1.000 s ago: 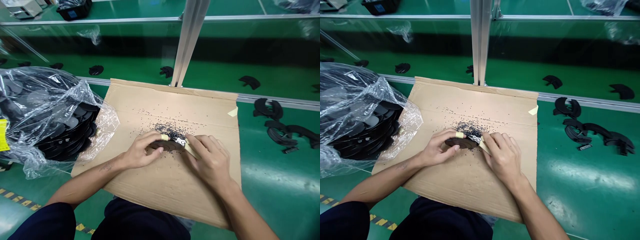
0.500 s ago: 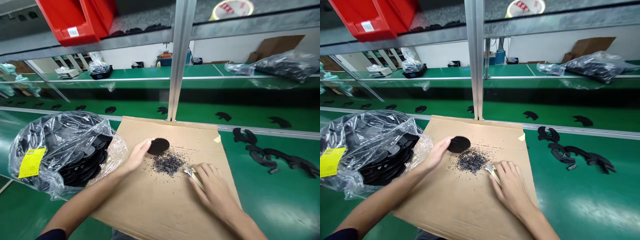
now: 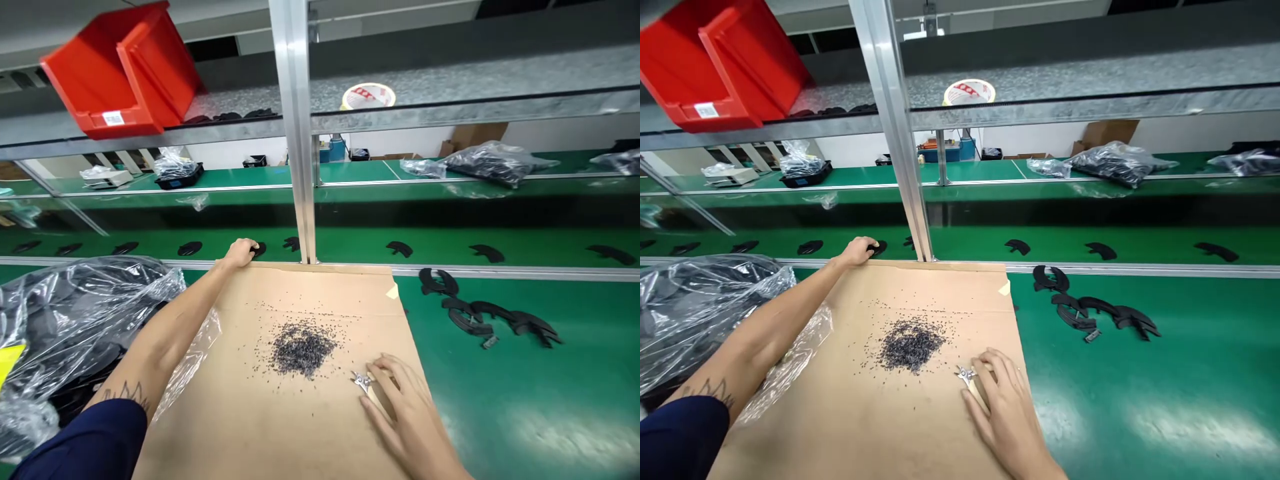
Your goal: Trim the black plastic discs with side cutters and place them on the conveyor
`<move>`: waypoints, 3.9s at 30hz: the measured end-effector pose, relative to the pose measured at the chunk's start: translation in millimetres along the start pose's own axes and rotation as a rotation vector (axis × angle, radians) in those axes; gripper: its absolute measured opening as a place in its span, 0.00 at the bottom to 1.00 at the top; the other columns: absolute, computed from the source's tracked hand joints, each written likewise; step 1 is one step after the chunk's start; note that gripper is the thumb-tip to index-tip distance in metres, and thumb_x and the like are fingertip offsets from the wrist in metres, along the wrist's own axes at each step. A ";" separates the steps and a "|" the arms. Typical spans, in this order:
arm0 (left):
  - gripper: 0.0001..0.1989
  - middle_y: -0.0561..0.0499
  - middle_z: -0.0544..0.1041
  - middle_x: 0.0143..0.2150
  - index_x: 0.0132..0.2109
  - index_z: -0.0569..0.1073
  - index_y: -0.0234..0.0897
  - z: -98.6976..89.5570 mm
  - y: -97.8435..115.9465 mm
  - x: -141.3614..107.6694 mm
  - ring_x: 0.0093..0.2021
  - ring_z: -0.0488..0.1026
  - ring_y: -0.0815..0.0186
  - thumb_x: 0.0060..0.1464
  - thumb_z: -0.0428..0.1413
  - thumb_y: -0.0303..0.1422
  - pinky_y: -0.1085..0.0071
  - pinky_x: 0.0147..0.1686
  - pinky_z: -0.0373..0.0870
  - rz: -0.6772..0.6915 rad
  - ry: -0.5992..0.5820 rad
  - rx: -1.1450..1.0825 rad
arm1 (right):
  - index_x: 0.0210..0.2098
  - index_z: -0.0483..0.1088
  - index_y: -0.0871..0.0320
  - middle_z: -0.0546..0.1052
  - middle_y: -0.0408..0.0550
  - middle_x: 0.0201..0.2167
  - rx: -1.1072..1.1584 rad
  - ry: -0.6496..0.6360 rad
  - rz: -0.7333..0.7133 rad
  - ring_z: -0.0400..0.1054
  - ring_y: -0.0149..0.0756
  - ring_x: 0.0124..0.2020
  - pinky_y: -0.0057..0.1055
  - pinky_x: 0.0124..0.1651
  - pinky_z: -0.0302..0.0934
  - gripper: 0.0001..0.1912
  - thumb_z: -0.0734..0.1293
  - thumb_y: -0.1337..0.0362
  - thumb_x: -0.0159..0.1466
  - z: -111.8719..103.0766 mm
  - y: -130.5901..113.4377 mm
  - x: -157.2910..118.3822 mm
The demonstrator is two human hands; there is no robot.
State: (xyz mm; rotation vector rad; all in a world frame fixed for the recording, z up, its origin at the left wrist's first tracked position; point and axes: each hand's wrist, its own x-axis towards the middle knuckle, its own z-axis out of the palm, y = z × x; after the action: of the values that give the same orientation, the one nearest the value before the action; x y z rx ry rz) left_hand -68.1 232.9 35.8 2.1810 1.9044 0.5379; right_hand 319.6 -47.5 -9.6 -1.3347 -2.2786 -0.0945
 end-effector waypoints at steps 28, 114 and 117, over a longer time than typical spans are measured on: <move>0.08 0.57 0.81 0.33 0.43 0.76 0.42 -26.7 92.3 -194.1 0.31 0.78 0.70 0.59 0.57 0.24 0.77 0.30 0.75 0.379 -0.355 -0.324 | 0.67 0.57 0.55 0.74 0.60 0.55 0.260 0.034 -0.299 0.75 0.49 0.51 0.41 0.45 0.74 0.25 0.56 0.60 0.72 16.4 -73.6 101.6; 0.20 0.44 0.80 0.38 0.49 0.77 0.34 37.9 100.6 -223.3 0.37 0.76 0.65 0.62 0.57 0.46 0.67 0.38 0.76 0.370 0.056 -0.932 | 0.37 0.74 0.54 0.81 0.49 0.38 1.114 -0.100 0.425 0.75 0.40 0.42 0.37 0.47 0.70 0.06 0.69 0.59 0.64 26.3 -76.9 82.8; 0.12 0.46 0.80 0.39 0.48 0.78 0.36 35.7 102.0 -225.7 0.39 0.77 0.65 0.60 0.61 0.37 0.67 0.38 0.76 0.471 0.147 -0.806 | 0.38 0.74 0.54 0.82 0.50 0.43 1.087 -0.060 0.325 0.76 0.40 0.46 0.38 0.49 0.70 0.03 0.68 0.63 0.65 27.7 -76.4 80.6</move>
State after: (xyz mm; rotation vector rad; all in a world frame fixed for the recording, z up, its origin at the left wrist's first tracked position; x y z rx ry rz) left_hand 15.2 -1.7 9.8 2.0076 0.9152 1.2987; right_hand 213.1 -14.3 16.2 -1.0299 -1.6229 1.1239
